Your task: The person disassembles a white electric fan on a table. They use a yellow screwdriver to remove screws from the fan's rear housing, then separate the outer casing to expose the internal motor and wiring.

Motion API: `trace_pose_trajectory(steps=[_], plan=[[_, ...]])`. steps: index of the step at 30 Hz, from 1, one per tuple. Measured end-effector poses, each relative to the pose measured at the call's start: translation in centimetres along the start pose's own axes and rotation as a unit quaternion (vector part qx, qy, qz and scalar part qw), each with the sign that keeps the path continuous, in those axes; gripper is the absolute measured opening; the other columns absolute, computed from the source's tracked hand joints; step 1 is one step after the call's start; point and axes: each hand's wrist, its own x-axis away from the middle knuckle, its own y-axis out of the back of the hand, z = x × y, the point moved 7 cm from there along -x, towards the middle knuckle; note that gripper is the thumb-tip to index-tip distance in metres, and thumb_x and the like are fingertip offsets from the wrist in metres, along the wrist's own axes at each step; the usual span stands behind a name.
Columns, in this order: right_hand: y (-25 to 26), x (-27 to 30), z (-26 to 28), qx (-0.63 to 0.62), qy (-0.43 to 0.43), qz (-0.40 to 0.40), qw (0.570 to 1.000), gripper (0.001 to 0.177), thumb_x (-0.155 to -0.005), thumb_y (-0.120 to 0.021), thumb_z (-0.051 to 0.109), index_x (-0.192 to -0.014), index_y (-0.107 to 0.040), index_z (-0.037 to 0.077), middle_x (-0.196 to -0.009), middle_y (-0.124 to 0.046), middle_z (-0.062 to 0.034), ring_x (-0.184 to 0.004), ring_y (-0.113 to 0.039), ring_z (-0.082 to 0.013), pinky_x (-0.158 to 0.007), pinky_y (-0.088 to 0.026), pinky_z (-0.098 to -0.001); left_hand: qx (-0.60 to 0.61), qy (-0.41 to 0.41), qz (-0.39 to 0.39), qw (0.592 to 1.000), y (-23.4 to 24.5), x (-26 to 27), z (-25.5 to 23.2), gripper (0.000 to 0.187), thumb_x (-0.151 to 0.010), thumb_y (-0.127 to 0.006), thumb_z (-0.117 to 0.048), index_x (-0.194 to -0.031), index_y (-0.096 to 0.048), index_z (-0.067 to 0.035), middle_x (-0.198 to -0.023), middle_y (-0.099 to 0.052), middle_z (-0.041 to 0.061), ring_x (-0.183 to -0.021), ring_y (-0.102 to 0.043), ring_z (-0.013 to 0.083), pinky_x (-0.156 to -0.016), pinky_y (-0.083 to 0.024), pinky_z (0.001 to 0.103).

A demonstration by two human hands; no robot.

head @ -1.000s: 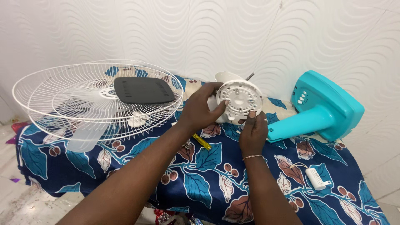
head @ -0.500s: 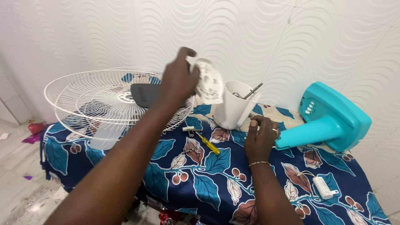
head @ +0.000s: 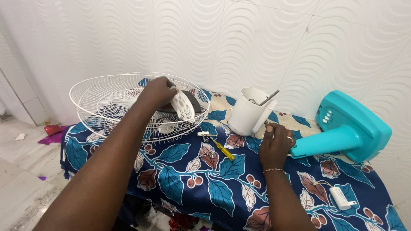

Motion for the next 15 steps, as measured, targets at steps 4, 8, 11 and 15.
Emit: trace_pose_trajectory(steps=[4,8,11,15], plan=[[-0.2,0.1,-0.3,-0.009,-0.005,0.001,1.0,0.031,-0.11,-0.047,0.033,-0.104,-0.067,0.009,-0.096,-0.069,-0.008,-0.108,-0.055,-0.0322,-0.102,-0.031,-0.0541,0.05,0.121,0.139,0.982,-2.4,0.7,1.4,0.041,-0.093,-0.068,-0.031,-0.124,-0.07,-0.005,-0.104,-0.079,0.02,-0.085,-0.081,0.031,-0.078,-0.065,0.043],[-0.2,0.0,-0.1,0.01,-0.005,-0.003,1.0,0.029,-0.109,-0.051,0.032,-0.103,-0.067,0.009,-0.097,-0.069,-0.0081,-0.109,-0.056,-0.0317,-0.104,-0.03,-0.0547,-0.107,0.075,0.111,0.985,-0.4,1.7,-1.3,0.045,-0.092,-0.072,-0.04,-0.123,-0.072,-0.006,-0.114,-0.075,0.018,-0.105,-0.073,0.0324,-0.091,-0.058,0.048],[-0.1,-0.1,0.0,0.023,-0.014,-0.006,1.0,0.024,-0.106,-0.056,0.031,-0.103,-0.066,0.009,-0.101,-0.068,-0.0082,-0.11,-0.055,-0.0323,-0.102,-0.03,-0.0543,-0.147,0.036,0.052,0.987,1.3,2.8,-4.2,0.047,-0.091,-0.075,-0.042,-0.12,-0.071,-0.005,-0.118,-0.069,0.018,-0.112,-0.067,0.0345,-0.092,-0.054,0.049],[0.3,-0.2,-0.1,0.048,-0.029,-0.026,0.998,0.024,-0.099,-0.065,0.028,-0.109,-0.063,0.007,-0.105,-0.065,-0.0085,-0.114,-0.055,-0.0325,-0.1,-0.03,-0.0544,-0.046,-0.128,-0.092,0.986,2.2,3.7,-10.4,0.038,-0.088,-0.076,-0.033,-0.115,-0.071,-0.007,-0.121,-0.064,0.016,-0.117,-0.06,0.0342,-0.094,-0.05,0.049]])
